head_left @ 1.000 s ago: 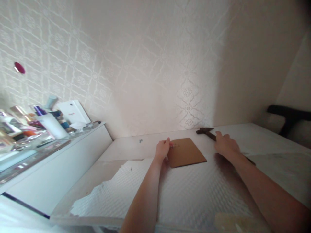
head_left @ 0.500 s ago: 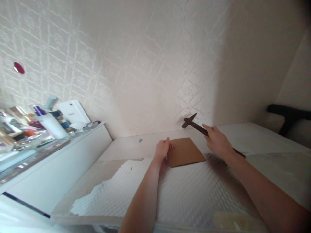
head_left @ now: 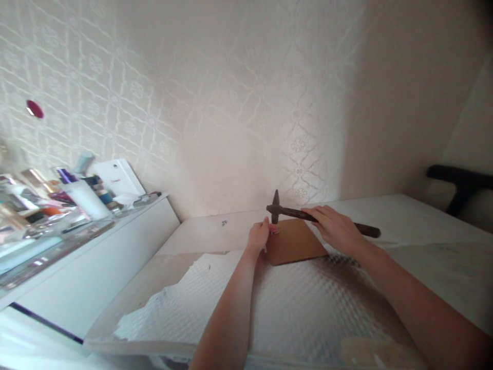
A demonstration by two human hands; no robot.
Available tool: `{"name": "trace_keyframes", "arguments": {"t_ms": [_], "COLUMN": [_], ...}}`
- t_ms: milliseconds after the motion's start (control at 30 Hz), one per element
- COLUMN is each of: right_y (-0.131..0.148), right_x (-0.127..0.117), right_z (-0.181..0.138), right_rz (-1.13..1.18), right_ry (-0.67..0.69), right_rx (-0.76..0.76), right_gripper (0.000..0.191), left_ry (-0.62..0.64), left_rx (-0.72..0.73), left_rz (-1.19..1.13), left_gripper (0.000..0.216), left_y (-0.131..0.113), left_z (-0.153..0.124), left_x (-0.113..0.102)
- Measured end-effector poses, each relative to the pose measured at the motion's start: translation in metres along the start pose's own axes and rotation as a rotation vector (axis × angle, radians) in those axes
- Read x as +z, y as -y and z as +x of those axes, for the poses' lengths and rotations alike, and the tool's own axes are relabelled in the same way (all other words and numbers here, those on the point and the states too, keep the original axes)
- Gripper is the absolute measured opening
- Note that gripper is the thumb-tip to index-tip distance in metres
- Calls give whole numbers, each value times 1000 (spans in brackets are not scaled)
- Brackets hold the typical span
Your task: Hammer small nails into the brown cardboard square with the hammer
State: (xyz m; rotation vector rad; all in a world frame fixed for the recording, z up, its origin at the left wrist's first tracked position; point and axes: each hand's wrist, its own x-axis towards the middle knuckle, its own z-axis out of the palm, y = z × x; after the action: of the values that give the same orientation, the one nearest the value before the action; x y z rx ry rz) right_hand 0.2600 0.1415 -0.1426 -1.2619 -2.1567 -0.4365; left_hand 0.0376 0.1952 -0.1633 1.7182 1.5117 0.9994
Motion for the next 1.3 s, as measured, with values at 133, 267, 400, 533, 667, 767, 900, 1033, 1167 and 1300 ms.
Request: {"name": "trace_keyframes", "arguments": {"t_ms": [133, 267, 400, 533, 667, 767, 900, 1033, 1167, 1300], "right_y": [-1, -3, -3, -2, -3, -4, -6, -5, -3, -4], "right_x": [-2, -2, -3, -3, -2, -1, -1, -2, -4, -4], "right_z": [1, 0, 0, 0, 0, -1, -2, -2, -1, -1], "right_rz": [-24, -58, -59, -58, -63, -70, -80, -81, -74, -65], "right_ry": [-2, 11, 43, 55, 49, 43, 53, 71, 81, 81], "right_rx": [2, 43, 71, 68, 76, 86, 103, 121, 123, 136], "right_gripper": [37, 38, 40, 40, 39, 39, 38, 38, 40, 41], "left_ry": [-5, -8, -30, -36, -33, -54, -65, -22, -10, -12], "left_rx": [-17, 1, 41, 50, 57, 44, -4, -35, -35, -38], "left_rz": [84, 229, 350, 403, 382, 316, 145, 17, 6, 8], "left_gripper": [48, 25, 16, 11, 13, 13, 12, 13, 12, 11], "left_y": [-2, -7, -11, -14, -13, -10, -7, -6, -5, -5], "left_z": [-1, -6, -13, -15, -13, -10, -6, -4, -3, -3], "left_x": [-1, 0, 4, 6, 6, 5, 4, 4, 4, 3]}}
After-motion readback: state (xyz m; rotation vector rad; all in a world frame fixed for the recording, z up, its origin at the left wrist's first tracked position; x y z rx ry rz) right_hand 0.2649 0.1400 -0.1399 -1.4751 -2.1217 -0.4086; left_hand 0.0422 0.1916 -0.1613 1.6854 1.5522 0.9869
